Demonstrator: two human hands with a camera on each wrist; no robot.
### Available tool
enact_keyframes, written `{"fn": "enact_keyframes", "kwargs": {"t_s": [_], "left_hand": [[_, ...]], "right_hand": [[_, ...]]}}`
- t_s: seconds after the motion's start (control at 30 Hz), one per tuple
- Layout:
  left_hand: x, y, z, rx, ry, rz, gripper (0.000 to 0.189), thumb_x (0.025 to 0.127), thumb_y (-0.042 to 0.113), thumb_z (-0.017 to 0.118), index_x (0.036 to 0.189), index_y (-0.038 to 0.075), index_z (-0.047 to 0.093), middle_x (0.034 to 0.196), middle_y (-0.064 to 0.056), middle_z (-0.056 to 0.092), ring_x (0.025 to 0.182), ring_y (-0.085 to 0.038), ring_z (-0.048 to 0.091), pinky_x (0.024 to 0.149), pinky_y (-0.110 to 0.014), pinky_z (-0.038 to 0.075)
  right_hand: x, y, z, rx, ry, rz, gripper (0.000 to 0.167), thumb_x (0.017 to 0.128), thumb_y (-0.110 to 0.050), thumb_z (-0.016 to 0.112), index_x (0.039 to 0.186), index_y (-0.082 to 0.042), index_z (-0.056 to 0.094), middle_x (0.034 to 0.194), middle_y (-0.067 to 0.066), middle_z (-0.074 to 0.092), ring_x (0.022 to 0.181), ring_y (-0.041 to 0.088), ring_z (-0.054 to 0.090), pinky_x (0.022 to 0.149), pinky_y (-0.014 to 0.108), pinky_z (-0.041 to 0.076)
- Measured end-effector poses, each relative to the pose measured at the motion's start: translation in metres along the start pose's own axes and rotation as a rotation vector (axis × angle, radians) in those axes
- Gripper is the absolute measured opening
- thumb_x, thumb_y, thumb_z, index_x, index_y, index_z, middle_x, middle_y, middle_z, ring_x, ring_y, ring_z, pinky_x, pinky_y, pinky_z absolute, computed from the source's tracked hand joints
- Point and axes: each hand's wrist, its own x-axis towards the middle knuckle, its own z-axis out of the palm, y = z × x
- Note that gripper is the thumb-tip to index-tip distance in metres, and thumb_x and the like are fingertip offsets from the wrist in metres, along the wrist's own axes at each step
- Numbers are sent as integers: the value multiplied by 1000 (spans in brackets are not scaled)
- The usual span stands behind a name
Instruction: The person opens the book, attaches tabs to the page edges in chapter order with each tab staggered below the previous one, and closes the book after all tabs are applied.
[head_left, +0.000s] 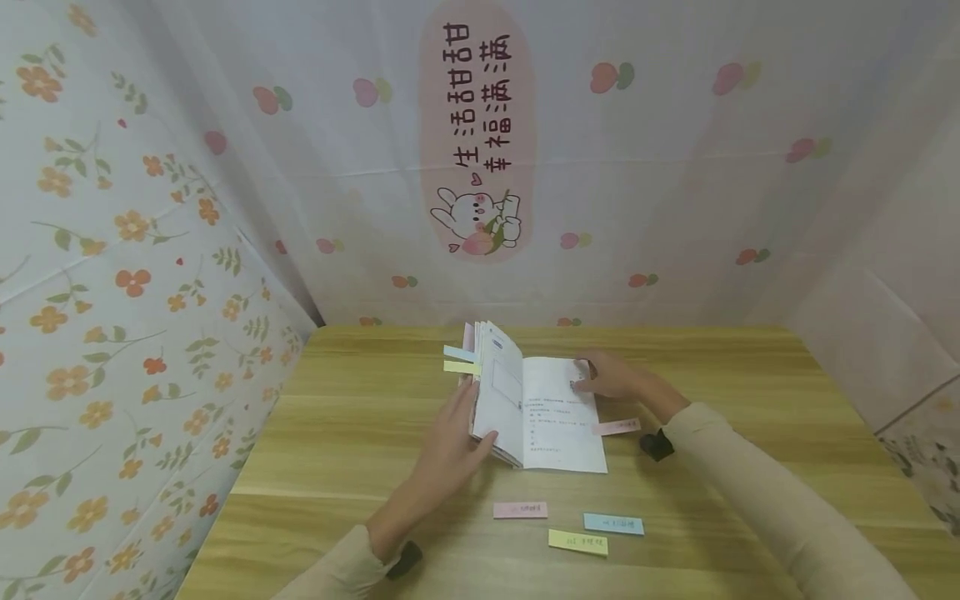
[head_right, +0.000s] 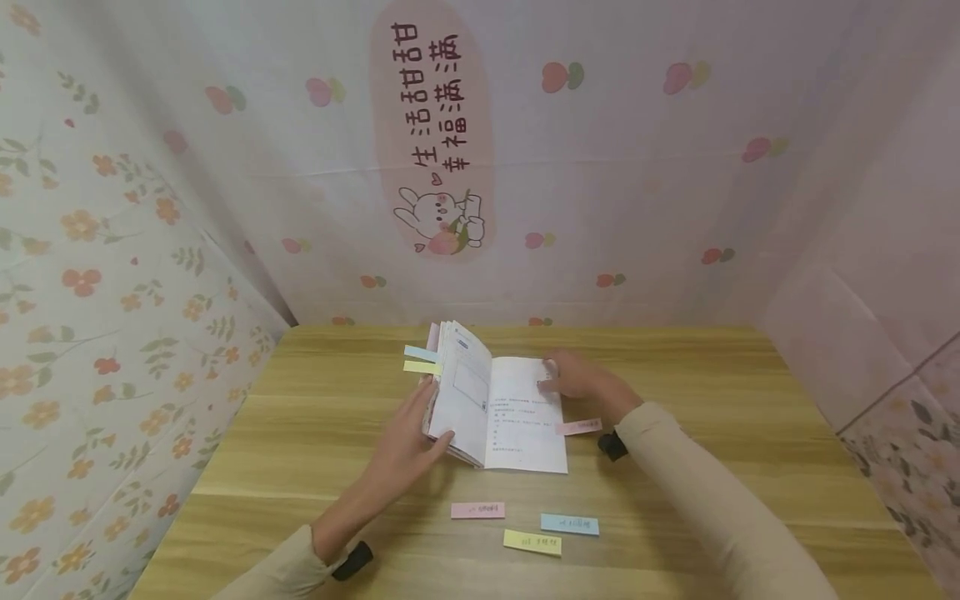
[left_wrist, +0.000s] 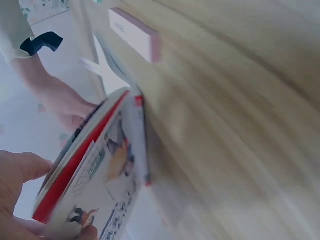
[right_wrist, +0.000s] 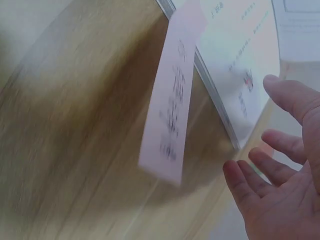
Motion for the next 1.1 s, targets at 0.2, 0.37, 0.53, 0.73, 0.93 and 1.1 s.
{"fn": "enact_keyframes", "kwargs": {"t_s": [0.2, 0.37, 0.53, 0.73, 0.93, 1.1], "left_hand": [[13, 18, 13, -17, -6, 103, 75, 87, -1, 75, 151, -6, 37, 159, -25, 31, 145, -35, 33, 113, -46, 37], [23, 31, 29, -35, -5, 226, 77, 86, -3, 73, 152, -3, 34, 161, -24, 26, 146, -33, 32, 108, -39, 44], [29, 44, 49, -20, -95, 289, 83, 90, 8, 74, 157, 2, 25, 165, -20, 18, 147, -30, 30, 96, -30, 52], [33, 53, 73, 87, -400, 192, 79, 100, 35, 64, 161, 5, 23, 165, -17, 19, 148, -33, 25, 117, -45, 26], [36, 51, 88, 306, -644, 129, 59, 104, 40, 54, 152, 8, 46, 161, -17, 31, 147, -39, 27, 119, -50, 23], [35, 50, 92, 358, -697, 150, 55, 104, 33, 52, 154, 10, 44, 163, -16, 27, 148, -38, 24, 119, -50, 22]], "right_hand": [[-8, 13, -12, 1, 6, -83, 49, 100, -7, 63, 139, 17, 46, 139, 36, 49, 131, 53, 43, 107, 63, 37], [-20, 21, -28, 12, 20, -111, 47, 100, -3, 61, 137, 22, 44, 136, 41, 47, 127, 57, 45, 103, 65, 41], [-31, 21, -42, 26, 26, -49, 53, 102, -10, 61, 139, 22, 40, 139, 42, 44, 128, 60, 41, 103, 66, 40], [-36, 28, -49, -66, 75, -72, 52, 101, -12, 63, 137, 20, 45, 137, 40, 48, 122, 59, 48, 101, 65, 43], [-40, 31, -43, -55, 102, -77, 48, 100, -8, 63, 136, 19, 46, 135, 38, 51, 121, 57, 50, 100, 66, 43], [-35, 31, -27, -76, 122, -94, 46, 99, -6, 63, 135, 18, 49, 133, 37, 53, 123, 55, 50, 102, 65, 42]]}}
